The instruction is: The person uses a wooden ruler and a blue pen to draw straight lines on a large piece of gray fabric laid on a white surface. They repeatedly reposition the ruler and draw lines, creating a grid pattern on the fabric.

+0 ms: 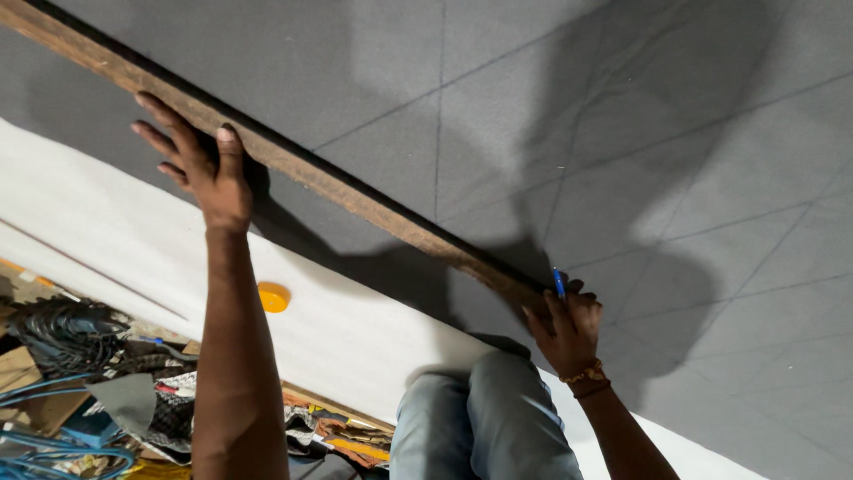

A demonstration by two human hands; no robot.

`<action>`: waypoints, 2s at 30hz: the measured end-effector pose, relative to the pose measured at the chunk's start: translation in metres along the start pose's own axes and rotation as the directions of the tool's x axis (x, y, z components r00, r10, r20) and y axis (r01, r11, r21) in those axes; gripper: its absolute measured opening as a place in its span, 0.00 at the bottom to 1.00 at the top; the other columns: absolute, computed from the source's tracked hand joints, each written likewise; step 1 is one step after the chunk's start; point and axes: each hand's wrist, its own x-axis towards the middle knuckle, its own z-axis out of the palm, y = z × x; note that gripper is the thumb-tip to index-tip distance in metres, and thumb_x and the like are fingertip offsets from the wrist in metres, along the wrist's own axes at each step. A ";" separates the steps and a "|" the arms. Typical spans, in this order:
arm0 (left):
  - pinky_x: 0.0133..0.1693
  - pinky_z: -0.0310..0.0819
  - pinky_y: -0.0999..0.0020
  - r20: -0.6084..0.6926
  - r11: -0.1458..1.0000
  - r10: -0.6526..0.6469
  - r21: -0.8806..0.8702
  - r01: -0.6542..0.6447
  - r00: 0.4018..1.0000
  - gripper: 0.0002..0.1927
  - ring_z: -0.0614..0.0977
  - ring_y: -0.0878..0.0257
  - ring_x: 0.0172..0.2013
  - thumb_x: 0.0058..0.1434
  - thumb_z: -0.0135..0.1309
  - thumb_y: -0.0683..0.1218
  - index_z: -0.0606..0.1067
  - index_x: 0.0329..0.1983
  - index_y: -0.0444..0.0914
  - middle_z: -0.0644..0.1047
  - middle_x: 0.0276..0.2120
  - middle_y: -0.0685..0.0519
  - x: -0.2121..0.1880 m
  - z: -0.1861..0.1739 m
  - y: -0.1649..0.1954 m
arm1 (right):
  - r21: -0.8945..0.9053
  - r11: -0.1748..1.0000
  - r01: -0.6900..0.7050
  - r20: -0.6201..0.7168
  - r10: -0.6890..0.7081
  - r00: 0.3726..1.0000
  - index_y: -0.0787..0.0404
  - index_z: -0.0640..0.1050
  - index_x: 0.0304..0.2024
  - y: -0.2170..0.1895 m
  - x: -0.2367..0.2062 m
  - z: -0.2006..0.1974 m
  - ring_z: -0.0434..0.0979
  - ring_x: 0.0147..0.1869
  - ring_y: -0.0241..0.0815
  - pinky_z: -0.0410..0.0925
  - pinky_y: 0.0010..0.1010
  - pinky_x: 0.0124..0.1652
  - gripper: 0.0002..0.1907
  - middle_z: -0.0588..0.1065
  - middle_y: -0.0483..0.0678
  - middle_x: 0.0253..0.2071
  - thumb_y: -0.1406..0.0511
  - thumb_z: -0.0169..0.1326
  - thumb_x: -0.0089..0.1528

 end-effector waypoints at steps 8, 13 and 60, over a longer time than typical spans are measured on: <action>0.69 0.14 0.28 -0.064 0.999 -0.037 0.034 0.040 0.997 0.48 0.25 0.45 0.78 0.73 0.41 0.73 0.40 0.83 0.45 0.37 0.82 0.51 0.003 -0.012 0.045 | -0.075 0.995 0.064 -0.136 -0.074 0.988 0.65 0.78 0.53 0.002 0.018 -0.005 0.70 0.52 0.61 0.65 0.53 0.49 0.26 0.72 0.60 0.49 0.58 0.67 0.58; 0.69 0.25 0.25 -0.102 0.988 -0.089 0.115 0.101 0.991 0.36 0.38 0.43 0.78 0.72 0.39 0.66 0.56 0.79 0.49 0.59 0.77 0.56 0.023 -0.007 0.057 | 0.409 0.742 -0.531 0.217 0.486 0.847 0.68 0.80 0.53 0.001 0.032 -0.014 0.66 0.32 0.58 0.63 0.48 0.36 0.15 0.71 0.63 0.29 0.67 0.58 0.65; 0.56 0.48 0.22 0.479 0.907 0.380 -0.024 -0.420 0.792 0.42 0.59 0.40 0.67 0.51 0.56 0.63 0.67 0.68 0.41 0.63 0.69 0.45 -0.409 0.099 0.189 | -0.029 0.969 0.246 -0.149 -0.248 0.957 0.63 0.76 0.62 0.025 -0.010 -0.033 0.71 0.50 0.51 0.68 0.41 0.53 0.35 0.76 0.50 0.43 0.67 0.71 0.52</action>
